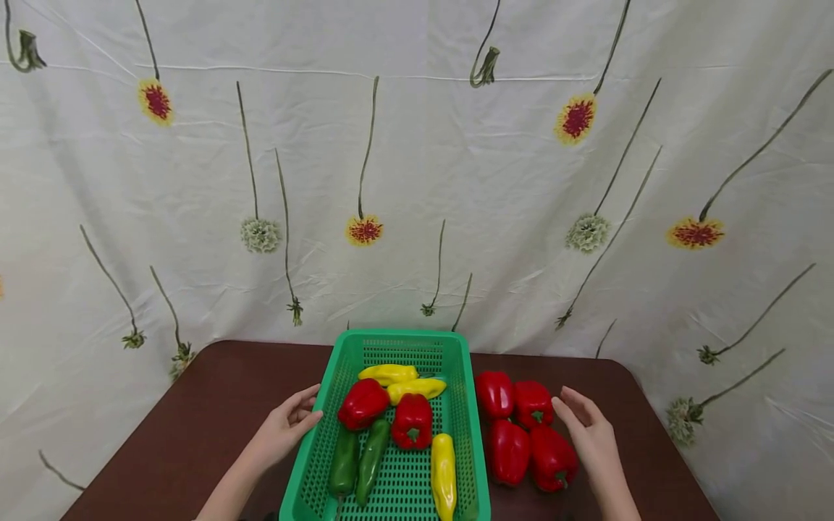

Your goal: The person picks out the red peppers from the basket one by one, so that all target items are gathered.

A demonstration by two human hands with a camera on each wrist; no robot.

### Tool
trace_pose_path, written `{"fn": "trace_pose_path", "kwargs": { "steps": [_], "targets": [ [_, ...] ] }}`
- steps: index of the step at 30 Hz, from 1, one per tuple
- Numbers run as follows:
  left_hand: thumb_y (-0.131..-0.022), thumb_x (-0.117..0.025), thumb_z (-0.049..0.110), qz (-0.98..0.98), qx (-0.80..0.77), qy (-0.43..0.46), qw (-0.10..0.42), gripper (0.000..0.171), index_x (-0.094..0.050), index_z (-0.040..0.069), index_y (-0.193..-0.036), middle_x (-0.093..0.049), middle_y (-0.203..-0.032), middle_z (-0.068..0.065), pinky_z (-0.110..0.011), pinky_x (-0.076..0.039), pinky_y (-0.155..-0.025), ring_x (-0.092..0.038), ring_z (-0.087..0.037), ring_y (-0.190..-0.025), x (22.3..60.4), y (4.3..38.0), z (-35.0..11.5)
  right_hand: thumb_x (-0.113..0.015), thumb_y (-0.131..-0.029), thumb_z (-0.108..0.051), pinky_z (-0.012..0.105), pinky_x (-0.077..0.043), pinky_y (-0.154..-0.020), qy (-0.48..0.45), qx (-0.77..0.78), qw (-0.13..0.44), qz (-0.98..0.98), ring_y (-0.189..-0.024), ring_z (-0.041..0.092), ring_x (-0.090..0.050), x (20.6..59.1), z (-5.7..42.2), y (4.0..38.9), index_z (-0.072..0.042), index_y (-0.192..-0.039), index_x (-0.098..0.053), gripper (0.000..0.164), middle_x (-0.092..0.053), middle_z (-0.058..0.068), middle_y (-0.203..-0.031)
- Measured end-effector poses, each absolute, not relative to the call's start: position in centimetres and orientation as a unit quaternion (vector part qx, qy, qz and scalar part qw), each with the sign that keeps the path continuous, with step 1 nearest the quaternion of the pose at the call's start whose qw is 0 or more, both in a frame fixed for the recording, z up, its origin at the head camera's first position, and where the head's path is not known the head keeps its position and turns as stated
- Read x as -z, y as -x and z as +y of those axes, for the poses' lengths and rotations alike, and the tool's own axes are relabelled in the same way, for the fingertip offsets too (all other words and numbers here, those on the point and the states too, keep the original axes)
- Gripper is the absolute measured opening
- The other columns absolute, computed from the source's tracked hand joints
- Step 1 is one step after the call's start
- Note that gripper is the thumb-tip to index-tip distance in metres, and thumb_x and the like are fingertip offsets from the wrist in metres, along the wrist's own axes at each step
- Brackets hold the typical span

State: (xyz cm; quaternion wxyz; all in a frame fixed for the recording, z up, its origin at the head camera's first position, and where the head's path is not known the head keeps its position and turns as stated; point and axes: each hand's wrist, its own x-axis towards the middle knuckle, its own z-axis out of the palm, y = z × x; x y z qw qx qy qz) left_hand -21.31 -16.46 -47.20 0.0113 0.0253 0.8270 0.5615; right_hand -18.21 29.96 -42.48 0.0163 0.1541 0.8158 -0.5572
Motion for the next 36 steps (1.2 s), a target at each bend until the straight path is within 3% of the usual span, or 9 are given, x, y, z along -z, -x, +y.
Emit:
{"fn": "trace_pose_path", "kwargs": {
  "steps": [11,23,28,36],
  "targets": [
    [-0.096,-0.063,0.009,0.829,-0.557,-0.037,0.009,0.053,-0.045,-0.004,-0.144,-0.055,-0.124,-0.021,-0.025,-0.05,-0.074,-0.058,-0.013,-0.09,47.2,21.5,-16.5,-0.059,-0.098,-0.043,0.051,-0.03,-0.115,-0.052,0.589,-0.051,0.804,-0.142,0.028,-0.036,38.5,23.4,19.9,-0.01,-0.15,-0.037,0.066,-0.039,0.013,-0.154],
    [-0.096,-0.064,0.01,0.831,-0.556,-0.034,0.01,0.053,-0.046,-0.003,-0.144,-0.055,-0.125,-0.021,-0.024,-0.05,-0.073,-0.058,-0.013,-0.089,47.3,21.5,-16.5,-0.071,-0.091,-0.036,0.05,-0.038,-0.11,-0.003,0.59,-0.063,0.805,-0.136,0.034,-0.044,40.7,15.9,22.5,-0.005,-0.141,-0.049,0.062,-0.05,0.016,-0.146],
    [-0.096,-0.064,0.01,0.83,-0.556,-0.035,0.009,0.053,-0.046,-0.003,-0.144,-0.056,-0.124,-0.02,-0.024,-0.05,-0.074,-0.059,-0.013,-0.09,47.2,21.4,-16.4,-0.073,-0.088,-0.04,0.051,-0.04,-0.108,0.003,0.557,-0.055,0.828,-0.13,0.034,-0.048,41.7,13.4,23.1,-0.006,-0.138,-0.052,0.063,-0.053,0.014,-0.142],
    [-0.096,-0.063,0.008,0.831,-0.555,-0.033,0.008,0.052,-0.046,-0.004,-0.143,-0.056,-0.125,-0.021,-0.028,-0.051,-0.076,-0.06,-0.016,-0.091,47.1,21.4,-16.4,-0.075,-0.085,-0.042,0.055,-0.045,-0.099,0.005,0.511,-0.03,0.859,-0.125,0.039,-0.05,43.1,10.8,23.6,-0.002,-0.137,-0.052,0.07,-0.052,0.02,-0.138]
  ]
}}
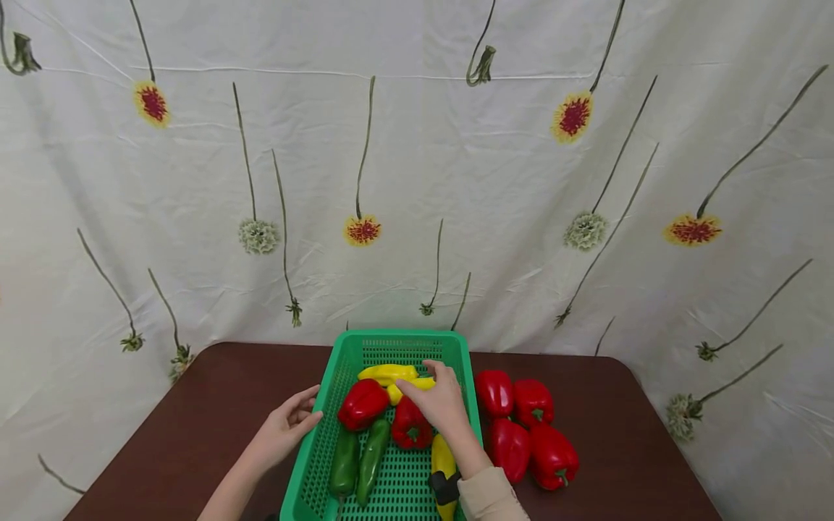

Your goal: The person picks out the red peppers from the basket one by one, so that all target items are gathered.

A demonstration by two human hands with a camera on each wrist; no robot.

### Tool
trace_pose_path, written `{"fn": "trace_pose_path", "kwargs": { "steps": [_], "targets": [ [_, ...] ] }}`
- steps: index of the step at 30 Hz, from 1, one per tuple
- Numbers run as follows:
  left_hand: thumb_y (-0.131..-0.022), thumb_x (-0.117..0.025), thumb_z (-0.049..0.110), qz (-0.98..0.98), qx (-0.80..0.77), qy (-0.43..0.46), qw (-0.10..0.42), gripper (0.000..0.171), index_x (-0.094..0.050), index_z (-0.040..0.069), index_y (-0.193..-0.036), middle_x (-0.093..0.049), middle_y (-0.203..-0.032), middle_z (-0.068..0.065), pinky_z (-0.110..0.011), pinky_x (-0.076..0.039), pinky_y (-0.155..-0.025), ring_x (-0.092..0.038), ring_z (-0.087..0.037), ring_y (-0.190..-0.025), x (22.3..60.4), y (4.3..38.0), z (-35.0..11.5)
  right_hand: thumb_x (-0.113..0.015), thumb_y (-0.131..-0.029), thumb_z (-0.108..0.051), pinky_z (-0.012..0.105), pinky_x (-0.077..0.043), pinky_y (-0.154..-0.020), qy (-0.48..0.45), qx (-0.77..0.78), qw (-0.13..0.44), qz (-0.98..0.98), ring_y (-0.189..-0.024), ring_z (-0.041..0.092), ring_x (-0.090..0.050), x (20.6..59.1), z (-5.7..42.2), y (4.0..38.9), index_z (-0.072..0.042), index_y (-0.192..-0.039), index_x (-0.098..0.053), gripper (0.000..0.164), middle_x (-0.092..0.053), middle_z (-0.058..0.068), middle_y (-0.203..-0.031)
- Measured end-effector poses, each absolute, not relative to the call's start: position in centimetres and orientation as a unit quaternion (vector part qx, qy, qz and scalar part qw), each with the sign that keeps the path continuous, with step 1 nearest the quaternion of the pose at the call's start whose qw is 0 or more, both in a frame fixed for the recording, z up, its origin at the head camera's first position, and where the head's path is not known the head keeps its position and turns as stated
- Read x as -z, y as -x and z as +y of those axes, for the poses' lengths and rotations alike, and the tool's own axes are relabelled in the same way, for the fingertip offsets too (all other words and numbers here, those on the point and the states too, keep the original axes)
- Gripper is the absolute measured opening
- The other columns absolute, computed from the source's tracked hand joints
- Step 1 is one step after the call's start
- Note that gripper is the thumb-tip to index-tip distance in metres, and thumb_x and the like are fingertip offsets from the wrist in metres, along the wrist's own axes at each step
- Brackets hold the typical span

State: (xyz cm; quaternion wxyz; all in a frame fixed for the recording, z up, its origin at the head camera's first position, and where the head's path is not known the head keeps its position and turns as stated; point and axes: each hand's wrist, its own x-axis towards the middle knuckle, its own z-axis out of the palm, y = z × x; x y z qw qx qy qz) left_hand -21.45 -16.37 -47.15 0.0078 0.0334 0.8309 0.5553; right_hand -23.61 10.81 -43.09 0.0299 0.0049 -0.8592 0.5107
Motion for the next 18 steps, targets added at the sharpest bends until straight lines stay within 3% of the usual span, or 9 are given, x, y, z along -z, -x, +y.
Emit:
{"fn": "trace_pose_path", "kwargs": {
  "steps": [9,18],
  "targets": [
    [-0.096,-0.064,0.01,0.832,-0.554,-0.037,0.008,0.053,-0.046,-0.004,-0.143,-0.056,-0.123,-0.021,-0.024,-0.051,-0.074,-0.06,-0.014,-0.09,47.1,21.3,-16.3,-0.078,-0.08,-0.043,0.053,-0.05,-0.09,0.007,-0.436,0.018,-0.9,-0.105,0.033,-0.056,44.5,9.5,23.9,0.002,-0.134,-0.053,0.074,-0.053,0.023,-0.128],
    [-0.096,-0.064,0.01,0.834,-0.55,-0.037,0.007,0.053,-0.046,-0.004,-0.143,-0.056,-0.123,-0.02,-0.024,-0.051,-0.075,-0.06,-0.014,-0.09,47.1,21.4,-16.3,-0.08,-0.08,-0.038,0.056,-0.05,-0.087,0.017,-0.38,-0.015,-0.925,-0.107,0.042,-0.052,45.0,9.2,23.7,0.007,-0.13,-0.053,0.073,-0.049,0.03,-0.128]
  ]
}}
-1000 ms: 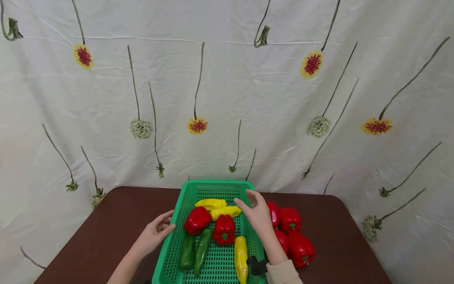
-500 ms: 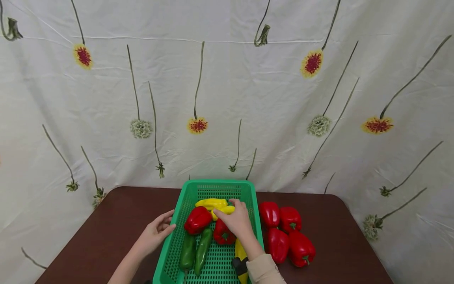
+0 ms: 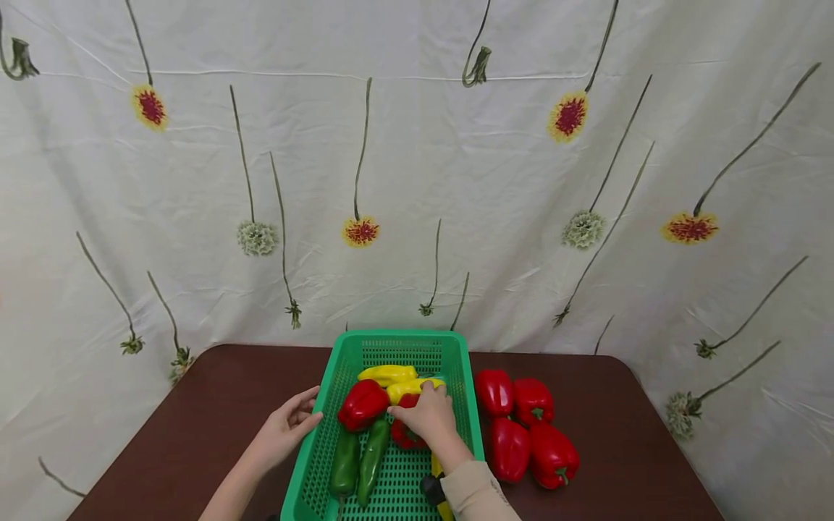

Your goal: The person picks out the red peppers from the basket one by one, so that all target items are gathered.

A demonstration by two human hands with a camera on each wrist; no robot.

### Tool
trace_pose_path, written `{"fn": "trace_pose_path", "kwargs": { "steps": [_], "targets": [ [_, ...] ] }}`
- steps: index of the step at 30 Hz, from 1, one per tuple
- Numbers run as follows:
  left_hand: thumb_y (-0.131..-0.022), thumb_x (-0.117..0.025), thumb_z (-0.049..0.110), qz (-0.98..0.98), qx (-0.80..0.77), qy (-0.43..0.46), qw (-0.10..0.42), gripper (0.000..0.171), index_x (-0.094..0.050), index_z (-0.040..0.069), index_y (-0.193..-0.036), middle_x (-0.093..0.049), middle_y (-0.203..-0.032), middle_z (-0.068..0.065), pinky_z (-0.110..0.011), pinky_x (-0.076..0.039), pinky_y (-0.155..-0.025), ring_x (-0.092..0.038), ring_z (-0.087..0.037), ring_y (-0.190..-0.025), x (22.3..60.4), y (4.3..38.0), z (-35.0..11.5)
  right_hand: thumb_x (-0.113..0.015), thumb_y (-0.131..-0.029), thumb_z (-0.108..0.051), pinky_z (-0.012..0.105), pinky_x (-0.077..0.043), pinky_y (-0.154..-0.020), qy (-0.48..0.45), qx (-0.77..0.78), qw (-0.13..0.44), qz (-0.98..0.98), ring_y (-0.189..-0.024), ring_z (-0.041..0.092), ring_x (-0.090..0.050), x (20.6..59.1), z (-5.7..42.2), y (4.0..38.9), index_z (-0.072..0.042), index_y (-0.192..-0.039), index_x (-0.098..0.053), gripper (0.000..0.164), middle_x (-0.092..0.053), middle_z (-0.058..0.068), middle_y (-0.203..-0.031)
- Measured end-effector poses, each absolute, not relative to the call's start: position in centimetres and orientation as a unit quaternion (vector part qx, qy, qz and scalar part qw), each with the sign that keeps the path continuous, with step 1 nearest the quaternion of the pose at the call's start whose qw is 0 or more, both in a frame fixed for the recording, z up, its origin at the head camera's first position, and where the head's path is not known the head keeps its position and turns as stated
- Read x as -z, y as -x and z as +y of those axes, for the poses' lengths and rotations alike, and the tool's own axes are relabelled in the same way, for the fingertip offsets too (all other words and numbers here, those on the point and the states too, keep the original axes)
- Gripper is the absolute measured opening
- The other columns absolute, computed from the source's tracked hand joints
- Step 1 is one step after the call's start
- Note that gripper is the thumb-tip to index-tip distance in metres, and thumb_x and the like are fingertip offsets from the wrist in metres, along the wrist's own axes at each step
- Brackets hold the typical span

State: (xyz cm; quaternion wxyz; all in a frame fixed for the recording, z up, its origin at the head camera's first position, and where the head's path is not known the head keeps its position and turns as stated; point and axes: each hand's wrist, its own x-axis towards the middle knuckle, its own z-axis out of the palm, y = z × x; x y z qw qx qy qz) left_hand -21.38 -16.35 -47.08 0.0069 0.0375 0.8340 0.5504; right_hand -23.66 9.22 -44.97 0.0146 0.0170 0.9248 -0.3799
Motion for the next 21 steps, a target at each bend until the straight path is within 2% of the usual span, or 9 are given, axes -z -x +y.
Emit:
{"fn": "trace_pose_path", "kwargs": {
  "steps": [9,16,21],
  "targets": [
    [-0.096,-0.064,0.011,0.834,-0.55,-0.036,0.006,0.053,-0.046,-0.005,-0.143,-0.056,-0.122,-0.02,-0.023,-0.05,-0.072,-0.06,-0.014,-0.089,46.93,21.22,-16.38,-0.08,-0.078,-0.037,0.05,-0.052,-0.077,-0.022,0.352,0.03,0.935,-0.093,0.036,-0.054,45.26,9.06,23.65,0.012,-0.126,-0.053,0.074,-0.054,0.027,-0.113],
    [-0.096,-0.064,0.011,0.836,-0.548,-0.039,0.005,0.053,-0.046,-0.005,-0.143,-0.056,-0.123,-0.021,-0.024,-0.051,-0.075,-0.06,-0.014,-0.091,46.87,21.16,-16.39,-0.081,-0.077,-0.035,0.048,-0.053,-0.076,-0.026,0.366,0.039,0.93,-0.089,0.033,-0.055,45.07,9.16,23.47,0.013,-0.129,-0.051,0.076,-0.056,0.026,-0.111],
    [-0.096,-0.064,0.01,0.835,-0.549,-0.036,0.007,0.053,-0.046,-0.005,-0.143,-0.057,-0.122,-0.02,-0.024,-0.051,-0.075,-0.06,-0.014,-0.09,46.92,21.16,-16.38,-0.083,-0.076,-0.033,0.046,-0.053,-0.072,-0.028,0.376,0.038,0.925,-0.085,0.031,-0.055,45.05,9.27,23.51,0.012,-0.125,-0.053,0.072,-0.057,0.023,-0.106]
  ]
}}
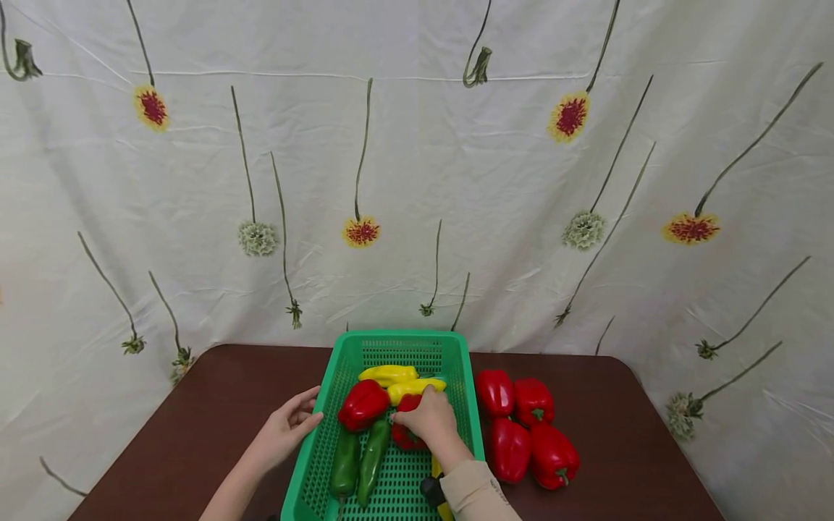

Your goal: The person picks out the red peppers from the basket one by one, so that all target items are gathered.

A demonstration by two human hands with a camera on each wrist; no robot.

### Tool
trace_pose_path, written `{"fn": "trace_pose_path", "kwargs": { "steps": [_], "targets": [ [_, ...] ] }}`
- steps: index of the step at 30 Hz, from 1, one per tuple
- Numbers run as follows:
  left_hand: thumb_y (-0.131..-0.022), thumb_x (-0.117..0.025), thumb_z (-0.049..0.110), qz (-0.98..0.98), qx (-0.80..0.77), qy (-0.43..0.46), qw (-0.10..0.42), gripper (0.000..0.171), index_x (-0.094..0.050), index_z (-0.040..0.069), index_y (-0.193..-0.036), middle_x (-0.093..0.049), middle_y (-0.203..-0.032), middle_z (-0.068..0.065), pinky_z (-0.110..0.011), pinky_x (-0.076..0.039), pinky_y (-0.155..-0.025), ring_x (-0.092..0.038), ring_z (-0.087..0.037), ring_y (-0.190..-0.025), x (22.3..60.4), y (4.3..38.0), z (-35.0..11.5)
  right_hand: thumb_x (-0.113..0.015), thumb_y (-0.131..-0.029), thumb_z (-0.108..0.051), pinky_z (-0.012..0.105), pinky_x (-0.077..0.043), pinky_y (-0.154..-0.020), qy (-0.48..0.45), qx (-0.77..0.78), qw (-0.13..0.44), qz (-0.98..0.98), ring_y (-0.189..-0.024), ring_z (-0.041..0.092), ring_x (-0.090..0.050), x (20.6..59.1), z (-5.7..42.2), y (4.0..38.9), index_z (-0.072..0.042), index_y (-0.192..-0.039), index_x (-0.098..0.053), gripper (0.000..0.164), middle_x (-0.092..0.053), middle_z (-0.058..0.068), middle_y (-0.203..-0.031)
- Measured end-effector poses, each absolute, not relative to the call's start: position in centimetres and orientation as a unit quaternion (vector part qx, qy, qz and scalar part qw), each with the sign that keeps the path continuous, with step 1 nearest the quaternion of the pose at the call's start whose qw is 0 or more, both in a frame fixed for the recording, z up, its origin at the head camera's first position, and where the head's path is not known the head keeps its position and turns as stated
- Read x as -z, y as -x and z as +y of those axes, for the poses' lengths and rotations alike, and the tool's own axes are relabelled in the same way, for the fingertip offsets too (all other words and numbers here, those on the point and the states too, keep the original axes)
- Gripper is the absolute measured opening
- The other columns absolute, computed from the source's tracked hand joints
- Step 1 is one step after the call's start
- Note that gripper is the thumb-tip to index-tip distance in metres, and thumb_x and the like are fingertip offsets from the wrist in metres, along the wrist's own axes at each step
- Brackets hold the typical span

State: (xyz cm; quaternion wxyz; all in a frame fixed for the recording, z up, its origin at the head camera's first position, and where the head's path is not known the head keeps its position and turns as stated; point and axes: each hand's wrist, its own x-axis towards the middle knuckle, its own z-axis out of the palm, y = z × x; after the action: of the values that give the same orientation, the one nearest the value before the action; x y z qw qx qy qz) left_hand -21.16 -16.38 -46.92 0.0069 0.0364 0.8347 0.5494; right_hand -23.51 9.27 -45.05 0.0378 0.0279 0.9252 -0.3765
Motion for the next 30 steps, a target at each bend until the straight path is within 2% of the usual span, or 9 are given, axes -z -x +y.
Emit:
{"fn": "trace_pose_path", "kwargs": {
  "steps": [7,16,22,30],
  "targets": [
    [-0.096,-0.064,0.011,0.834,-0.551,-0.037,0.008,0.052,-0.046,-0.005,-0.143,-0.057,-0.122,-0.02,-0.026,-0.051,-0.075,-0.061,-0.015,-0.091,47.1,21.2,-16.3,-0.082,-0.076,-0.032,0.044,-0.055,-0.07,-0.025,0.398,0.031,0.916,-0.084,0.028,-0.057,44.5,9.7,23.4,0.01,-0.121,-0.055,0.068,-0.062,0.021,-0.104],
    [-0.096,-0.064,0.01,0.835,-0.55,-0.036,0.006,0.053,-0.046,-0.005,-0.142,-0.057,-0.123,-0.021,-0.025,-0.051,-0.074,-0.061,-0.016,-0.09,47.1,21.2,-16.5,-0.08,-0.079,-0.036,0.043,-0.056,-0.075,-0.024,0.484,0.039,0.874,-0.091,0.026,-0.061,41.4,11.6,22.9,0.004,-0.129,-0.052,0.069,-0.064,0.02,-0.112],
    [-0.096,-0.064,0.01,0.836,-0.548,-0.032,0.003,0.052,-0.046,-0.005,-0.143,-0.057,-0.125,-0.021,-0.026,-0.051,-0.074,-0.06,-0.016,-0.092,47.2,21.3,-16.6,-0.076,-0.084,-0.041,0.046,-0.054,-0.086,-0.035,0.535,0.051,0.842,-0.107,0.031,-0.06,39.7,13.9,21.8,-0.002,-0.136,-0.052,0.069,-0.057,0.025,-0.131],
    [-0.096,-0.064,0.01,0.839,-0.543,-0.038,0.004,0.053,-0.046,-0.004,-0.143,-0.056,-0.126,-0.022,-0.028,-0.051,-0.075,-0.059,-0.016,-0.093,47.0,21.4,-16.7,-0.068,-0.092,-0.034,0.043,-0.053,-0.093,-0.055,0.635,0.073,0.767,-0.111,0.026,-0.058,38.9,18.3,19.7,-0.007,-0.142,-0.045,0.061,-0.051,0.019,-0.137]
  ]
}}
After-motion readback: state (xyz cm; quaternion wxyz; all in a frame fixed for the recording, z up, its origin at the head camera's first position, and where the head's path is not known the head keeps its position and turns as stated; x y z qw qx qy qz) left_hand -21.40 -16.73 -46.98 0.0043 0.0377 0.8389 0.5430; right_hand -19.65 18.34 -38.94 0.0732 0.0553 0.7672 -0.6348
